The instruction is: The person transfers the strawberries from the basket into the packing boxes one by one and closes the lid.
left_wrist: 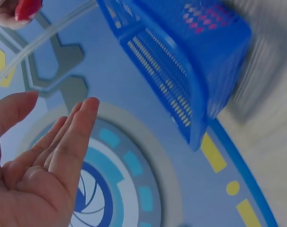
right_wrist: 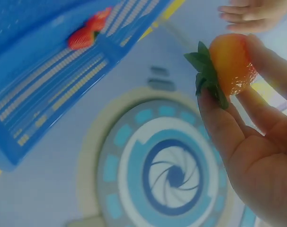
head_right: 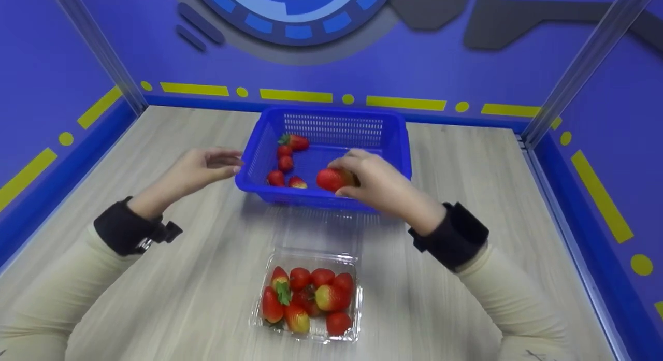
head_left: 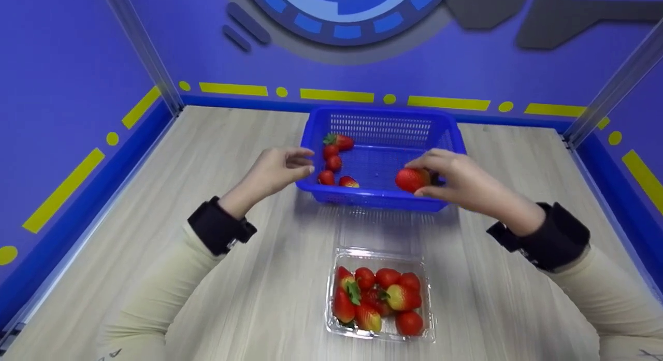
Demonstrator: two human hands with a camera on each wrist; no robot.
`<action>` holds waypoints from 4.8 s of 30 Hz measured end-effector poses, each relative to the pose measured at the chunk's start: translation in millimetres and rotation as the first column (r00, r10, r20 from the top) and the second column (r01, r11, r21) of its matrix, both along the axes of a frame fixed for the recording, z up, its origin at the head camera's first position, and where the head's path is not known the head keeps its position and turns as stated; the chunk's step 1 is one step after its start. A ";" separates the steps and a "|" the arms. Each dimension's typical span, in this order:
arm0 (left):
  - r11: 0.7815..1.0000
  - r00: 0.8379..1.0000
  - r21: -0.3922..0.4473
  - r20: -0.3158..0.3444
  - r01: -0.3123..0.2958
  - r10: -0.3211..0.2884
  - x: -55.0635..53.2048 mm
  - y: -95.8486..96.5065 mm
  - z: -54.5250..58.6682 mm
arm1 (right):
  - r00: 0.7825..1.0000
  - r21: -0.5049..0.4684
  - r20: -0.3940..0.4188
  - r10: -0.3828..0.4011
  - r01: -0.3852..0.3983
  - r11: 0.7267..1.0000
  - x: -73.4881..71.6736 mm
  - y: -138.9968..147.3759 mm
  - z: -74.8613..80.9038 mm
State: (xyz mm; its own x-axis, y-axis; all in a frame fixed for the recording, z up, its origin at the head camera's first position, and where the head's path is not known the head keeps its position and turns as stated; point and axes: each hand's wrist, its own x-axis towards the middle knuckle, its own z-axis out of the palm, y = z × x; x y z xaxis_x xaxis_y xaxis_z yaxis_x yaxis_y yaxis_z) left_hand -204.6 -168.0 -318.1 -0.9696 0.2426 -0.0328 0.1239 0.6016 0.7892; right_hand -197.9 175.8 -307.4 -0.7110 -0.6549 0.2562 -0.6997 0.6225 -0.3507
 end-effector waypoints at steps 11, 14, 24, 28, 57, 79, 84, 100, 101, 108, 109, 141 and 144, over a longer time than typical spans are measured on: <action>0.990 0.978 0.002 0.154 0.139 -0.138 39.3 13.7 -59.3 | 0.976 0.022 0.154 0.155 -0.160 0.987 51.1 -19.0 -39.9; 0.985 0.965 0.045 0.200 0.164 -0.169 47.8 16.0 -76.7 | 0.963 0.002 0.207 0.170 -0.174 0.985 58.6 -25.1 -55.7; 0.978 0.916 0.163 0.359 0.126 -0.178 65.8 22.0 -114.3 | 0.947 0.045 0.290 0.140 -0.160 0.986 71.1 -47.2 -95.6; 0.973 0.911 0.190 0.365 0.128 -0.191 69.5 25.4 -122.3 | 0.948 0.079 0.292 0.129 -0.158 0.984 74.7 -54.1 -100.9; 0.969 0.923 0.221 0.339 0.112 -0.184 76.3 29.2 -126.5 | 0.964 0.190 0.223 0.147 -0.191 0.963 84.0 -60.1 -108.1; 0.982 0.983 -0.049 -0.012 0.182 -0.183 49.6 -24.7 51.7 | 0.984 0.052 -0.025 0.175 -0.174 0.983 26.8 -31.3 17.7; 0.997 0.992 -0.067 -0.122 0.034 -0.042 13.7 -29.2 99.1 | 0.993 0.022 -0.081 0.082 -0.081 0.996 -16.0 -35.1 68.9; 0.970 0.987 -0.204 0.064 -0.130 0.145 -118.6 -7.9 53.9 | 0.969 0.023 0.145 -0.198 0.197 0.980 -147.0 -72.9 81.5; 0.966 0.984 -0.218 0.071 -0.143 0.162 -121.7 -7.3 45.8 | 0.966 0.034 0.166 -0.199 0.196 0.980 -152.9 -74.4 74.4; 0.933 0.965 -0.285 0.081 -0.219 0.251 -126.9 2.7 -8.1 | 0.930 0.051 0.292 -0.225 0.219 0.974 -184.0 -75.9 19.0; 0.931 0.961 -0.285 0.091 -0.226 0.261 -126.1 4.6 -14.1 | 0.925 0.049 0.302 -0.233 0.229 0.972 -187.2 -76.0 10.1; 0.728 0.948 -0.665 0.097 -0.165 0.304 -373.3 -32.3 -278.8 | 0.686 0.172 0.672 -0.280 0.223 0.959 -197.1 -146.0 -117.5; 0.743 0.936 -0.638 0.099 -0.202 0.339 -343.3 -28.0 -248.6 | 0.673 0.186 0.677 -0.298 0.235 0.954 -195.8 -146.2 -116.0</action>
